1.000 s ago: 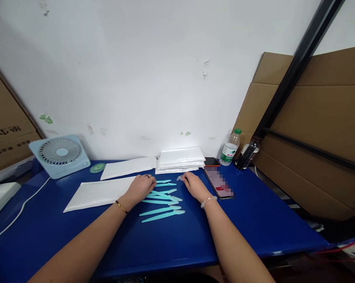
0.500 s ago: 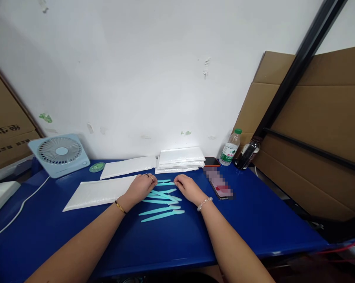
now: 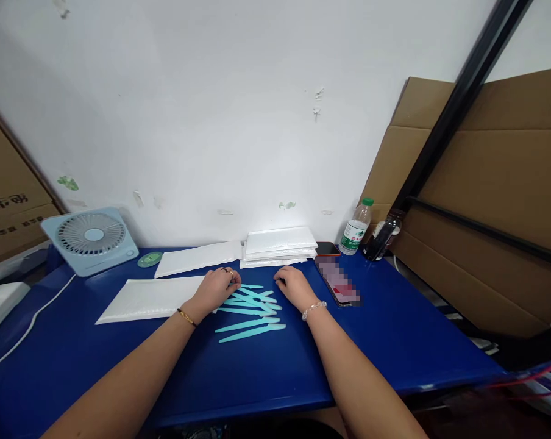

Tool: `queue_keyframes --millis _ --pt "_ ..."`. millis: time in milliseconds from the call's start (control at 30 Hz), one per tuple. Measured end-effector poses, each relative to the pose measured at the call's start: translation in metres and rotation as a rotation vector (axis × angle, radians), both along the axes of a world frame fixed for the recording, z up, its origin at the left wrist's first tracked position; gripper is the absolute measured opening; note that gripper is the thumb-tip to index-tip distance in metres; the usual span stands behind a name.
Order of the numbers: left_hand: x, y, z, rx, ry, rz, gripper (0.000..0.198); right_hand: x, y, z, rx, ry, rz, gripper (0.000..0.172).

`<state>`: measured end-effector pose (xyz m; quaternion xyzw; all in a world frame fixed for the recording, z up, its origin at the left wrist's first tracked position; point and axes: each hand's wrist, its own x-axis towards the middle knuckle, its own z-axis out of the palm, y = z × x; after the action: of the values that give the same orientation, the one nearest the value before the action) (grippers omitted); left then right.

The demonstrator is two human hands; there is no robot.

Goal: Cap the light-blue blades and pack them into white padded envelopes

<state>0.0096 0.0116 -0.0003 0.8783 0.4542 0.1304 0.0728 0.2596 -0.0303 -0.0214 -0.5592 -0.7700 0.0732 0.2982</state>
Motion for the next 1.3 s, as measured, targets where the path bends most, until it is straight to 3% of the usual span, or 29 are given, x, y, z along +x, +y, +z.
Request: queue_keyframes --millis 100,267,433,533,633,733,833,967,1100,1300 --pt "0.001 -0.002 0.002 -0.002 -0.010 -0.003 0.019 -0.002 0.001 -0.001 0.009 0.008 -0.025 0.028" --pt "0.003 -0.002 0.002 0.043 -0.044 -0.008 0.027 -0.012 0.003 0.001 0.015 -0.077 -0.097 0.018" --pt "0.005 -0.001 0.005 0.037 -0.352 -0.031 0.025 -0.021 0.001 0.004 -0.023 -0.245 -0.183 0.018" --pt "0.007 -0.006 0.010 -0.115 -0.605 -0.063 0.026 -0.019 -0.001 0.004 -0.014 -0.255 -0.182 0.017" --pt "0.009 -0.012 0.012 -0.325 -0.768 -0.093 0.028 -0.012 0.001 0.001 0.006 -0.072 -0.127 0.016" --pt "0.009 -0.012 0.010 -0.414 -0.760 -0.062 0.031 -0.004 0.004 -0.001 -0.068 0.347 -0.079 0.015" --pt "0.008 -0.008 0.004 -0.358 -0.694 -0.019 0.031 -0.001 0.004 0.002 -0.194 0.743 -0.058 0.023" --pt "0.006 -0.003 -0.002 -0.247 -0.610 -0.016 0.026 -0.004 0.001 0.009 -0.306 1.092 0.015 0.031" --pt "0.006 -0.001 -0.005 -0.218 -0.564 -0.009 0.023 -0.007 0.000 0.012 -0.289 1.175 0.006 0.033" --pt "0.008 -0.004 0.000 -0.233 -0.498 -0.010 0.023 -0.011 -0.001 0.013 -0.213 1.108 0.017 0.034"
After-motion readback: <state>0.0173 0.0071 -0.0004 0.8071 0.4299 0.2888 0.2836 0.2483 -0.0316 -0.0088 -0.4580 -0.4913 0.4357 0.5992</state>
